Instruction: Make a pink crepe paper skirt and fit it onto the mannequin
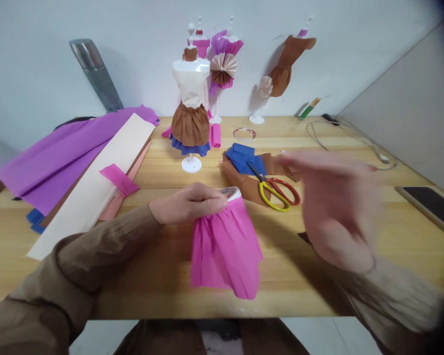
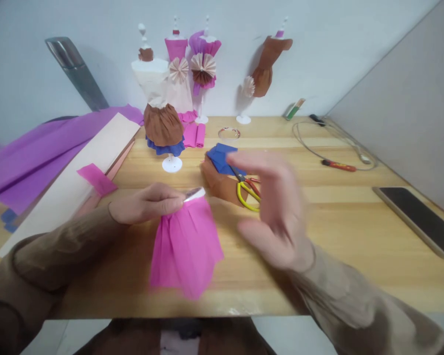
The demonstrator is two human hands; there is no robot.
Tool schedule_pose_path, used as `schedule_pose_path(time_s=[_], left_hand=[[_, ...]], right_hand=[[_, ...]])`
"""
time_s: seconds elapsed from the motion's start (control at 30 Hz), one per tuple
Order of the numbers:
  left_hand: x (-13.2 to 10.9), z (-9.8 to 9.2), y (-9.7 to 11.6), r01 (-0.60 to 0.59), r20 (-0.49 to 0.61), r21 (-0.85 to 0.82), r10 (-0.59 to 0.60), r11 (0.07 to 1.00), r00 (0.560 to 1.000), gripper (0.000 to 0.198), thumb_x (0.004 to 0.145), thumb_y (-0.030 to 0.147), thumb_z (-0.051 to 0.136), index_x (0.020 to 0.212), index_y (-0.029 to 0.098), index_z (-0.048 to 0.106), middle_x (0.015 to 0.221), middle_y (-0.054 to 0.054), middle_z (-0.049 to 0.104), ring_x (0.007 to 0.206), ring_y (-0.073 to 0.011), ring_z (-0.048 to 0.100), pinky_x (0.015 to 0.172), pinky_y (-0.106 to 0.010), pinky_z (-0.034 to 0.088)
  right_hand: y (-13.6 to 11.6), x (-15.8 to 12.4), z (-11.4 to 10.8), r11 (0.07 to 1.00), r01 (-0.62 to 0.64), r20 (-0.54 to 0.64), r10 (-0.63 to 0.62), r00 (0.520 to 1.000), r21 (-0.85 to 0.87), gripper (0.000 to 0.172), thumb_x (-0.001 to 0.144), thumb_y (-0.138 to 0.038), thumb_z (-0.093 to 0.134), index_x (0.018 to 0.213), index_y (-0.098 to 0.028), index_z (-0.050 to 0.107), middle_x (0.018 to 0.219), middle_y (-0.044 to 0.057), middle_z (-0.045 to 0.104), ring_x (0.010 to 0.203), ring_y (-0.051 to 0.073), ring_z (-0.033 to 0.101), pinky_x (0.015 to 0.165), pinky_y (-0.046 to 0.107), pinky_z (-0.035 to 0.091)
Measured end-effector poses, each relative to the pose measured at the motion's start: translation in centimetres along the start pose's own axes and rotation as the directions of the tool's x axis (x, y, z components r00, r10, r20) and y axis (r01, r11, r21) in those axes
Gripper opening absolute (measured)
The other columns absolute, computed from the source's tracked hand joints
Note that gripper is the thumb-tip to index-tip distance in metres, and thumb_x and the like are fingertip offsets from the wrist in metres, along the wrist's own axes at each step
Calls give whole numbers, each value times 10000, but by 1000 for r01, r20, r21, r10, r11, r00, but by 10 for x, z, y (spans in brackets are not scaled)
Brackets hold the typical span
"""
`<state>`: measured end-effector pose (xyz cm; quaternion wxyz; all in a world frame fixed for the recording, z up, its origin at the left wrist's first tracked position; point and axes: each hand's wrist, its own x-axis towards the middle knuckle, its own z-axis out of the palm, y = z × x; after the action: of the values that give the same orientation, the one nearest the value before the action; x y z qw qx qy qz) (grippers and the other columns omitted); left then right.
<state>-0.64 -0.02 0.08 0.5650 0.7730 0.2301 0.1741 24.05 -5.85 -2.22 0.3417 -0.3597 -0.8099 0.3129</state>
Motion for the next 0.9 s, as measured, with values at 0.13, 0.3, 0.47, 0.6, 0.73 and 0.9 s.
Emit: schedule_pose_path(time_s=[0.13,0.3,0.47,0.6,0.73,0.9], left_hand=[[-2,-5,5,-27,72,148,16,989,997,373,960,322,393,621,199,300,638,46,267,591,-99,281,586,-279,259],[-1,-10,7,-70,121,298,35,952,992,361,961,306,413,630,196,317,633,47,294,606,-104,312,615,-276,272],[-2,-10,9,-76,137,289,38,954,990,357,959,287,412,631,199,302,618,52,276,582,-98,295,597,-272,260],[-3,-10,10,-61,112,306,27,950,993,365,959,331,421,637,198,314,615,49,288,584,-101,307,591,-276,258],[-2,-11,8,-57,100,313,27,948,995,368,953,340,424,632,198,314,607,47,284,580,-102,307,580,-277,255],[-2,-10,6,-34,71,342,10,939,997,375,948,344,430,627,197,304,594,51,267,573,-99,285,565,-273,244]], right_hand=[[12,28,15,967,-131,54,122,991,220,551,842,-528,631,1320,-261,563,1133,99,706,1116,270,641,989,484,459],[22,35,28,622,-344,185,307,933,703,661,808,-547,644,1372,-238,493,1124,106,715,1041,263,681,946,464,496],[25,37,15,505,-466,269,415,869,727,487,715,-474,775,1088,-179,671,980,88,726,891,215,686,817,335,520],[21,37,3,695,-426,202,384,901,580,374,743,-526,751,777,-165,662,704,17,617,666,139,571,631,259,449],[7,40,1,851,-296,151,255,955,433,395,756,-533,734,700,-168,591,679,-7,524,619,108,466,548,236,376],[-9,42,7,930,-287,93,272,958,232,263,760,-378,742,683,-173,598,627,-5,563,573,106,479,511,229,387]])
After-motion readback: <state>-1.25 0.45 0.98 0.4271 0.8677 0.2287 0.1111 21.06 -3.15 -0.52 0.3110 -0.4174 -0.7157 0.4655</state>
